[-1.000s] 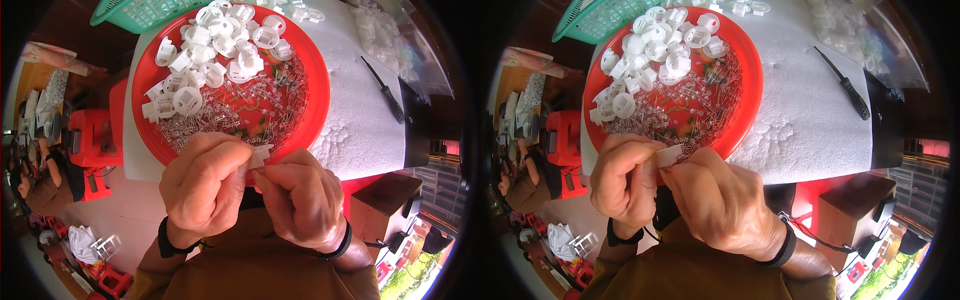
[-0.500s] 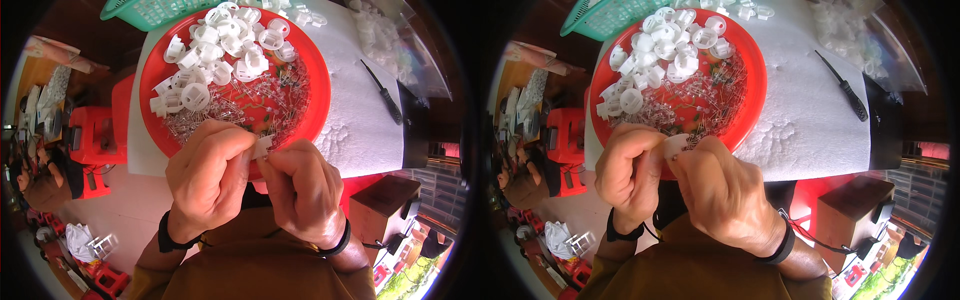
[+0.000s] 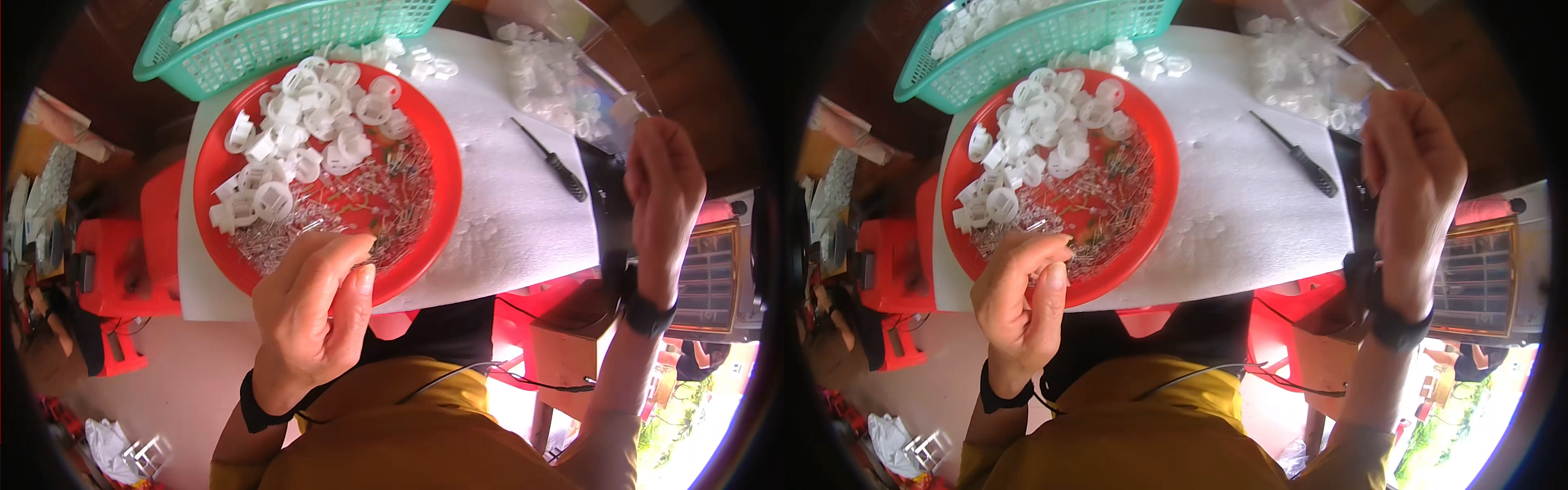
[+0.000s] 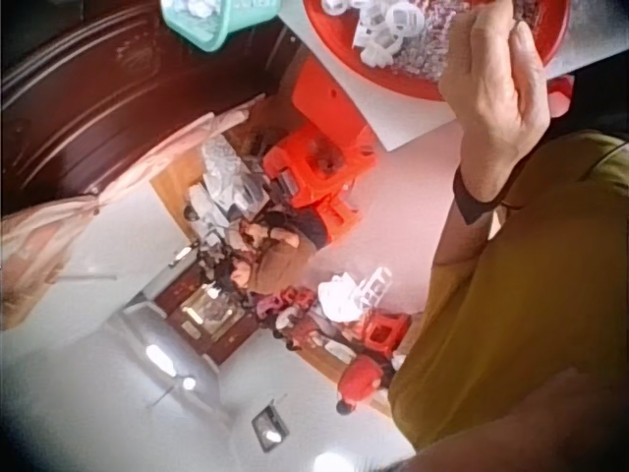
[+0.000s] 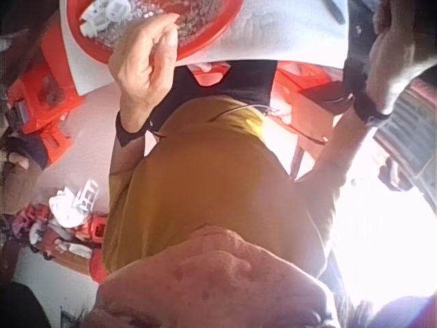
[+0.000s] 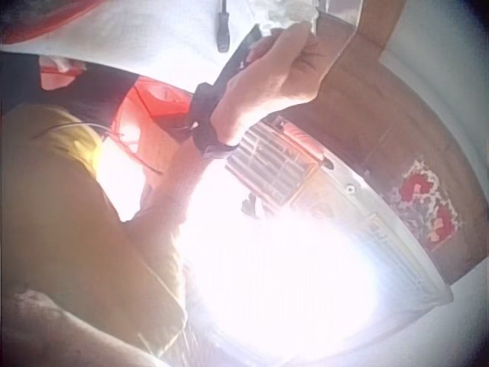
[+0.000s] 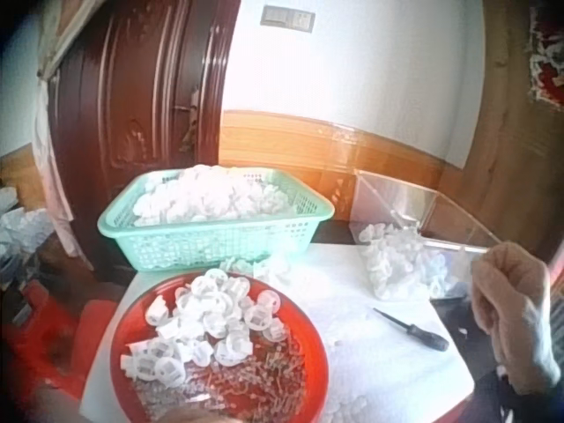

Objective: Assembling small plastic housings by manually inserting two-pin LED components into them.

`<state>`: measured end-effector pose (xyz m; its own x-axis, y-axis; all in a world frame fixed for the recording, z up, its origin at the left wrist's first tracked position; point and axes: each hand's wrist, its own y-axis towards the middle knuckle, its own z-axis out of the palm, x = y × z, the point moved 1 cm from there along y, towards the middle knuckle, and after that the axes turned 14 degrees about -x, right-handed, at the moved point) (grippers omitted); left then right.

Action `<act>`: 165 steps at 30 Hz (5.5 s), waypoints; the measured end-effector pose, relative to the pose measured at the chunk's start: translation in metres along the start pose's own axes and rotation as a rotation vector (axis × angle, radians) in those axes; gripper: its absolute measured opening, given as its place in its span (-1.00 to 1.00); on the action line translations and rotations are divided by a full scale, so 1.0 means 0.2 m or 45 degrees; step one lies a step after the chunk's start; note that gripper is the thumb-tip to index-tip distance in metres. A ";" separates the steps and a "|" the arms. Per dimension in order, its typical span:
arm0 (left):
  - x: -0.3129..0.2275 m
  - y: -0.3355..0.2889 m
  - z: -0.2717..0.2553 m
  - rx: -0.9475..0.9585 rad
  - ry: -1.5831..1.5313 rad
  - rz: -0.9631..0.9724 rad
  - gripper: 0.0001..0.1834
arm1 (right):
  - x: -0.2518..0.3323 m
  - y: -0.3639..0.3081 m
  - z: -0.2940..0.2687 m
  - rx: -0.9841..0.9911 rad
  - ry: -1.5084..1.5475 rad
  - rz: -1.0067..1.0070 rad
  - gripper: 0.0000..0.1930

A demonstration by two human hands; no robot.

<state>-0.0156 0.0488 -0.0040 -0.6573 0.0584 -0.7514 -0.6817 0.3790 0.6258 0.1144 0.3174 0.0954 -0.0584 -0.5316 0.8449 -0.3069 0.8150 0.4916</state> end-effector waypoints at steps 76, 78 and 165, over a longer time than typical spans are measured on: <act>0.02 0.01 0.01 -0.043 0.010 0.042 -0.64 | 0.01 -0.41 0.60 1.012 -0.708 -0.835 -0.80; 0.01 0.01 0.01 -0.045 0.015 0.026 -0.64 | 0.02 -0.43 0.61 1.036 -0.687 -0.867 -0.78; 0.03 -0.01 0.02 -0.083 -0.122 -0.175 -0.67 | -0.20 -0.41 0.24 0.782 -0.730 -0.521 -0.91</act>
<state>-0.0176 0.0532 -0.0108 -0.5251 0.0993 -0.8452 -0.7843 0.3292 0.5259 0.0961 0.2602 0.0117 -0.2445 -0.9163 0.3173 -0.8459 0.3615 0.3921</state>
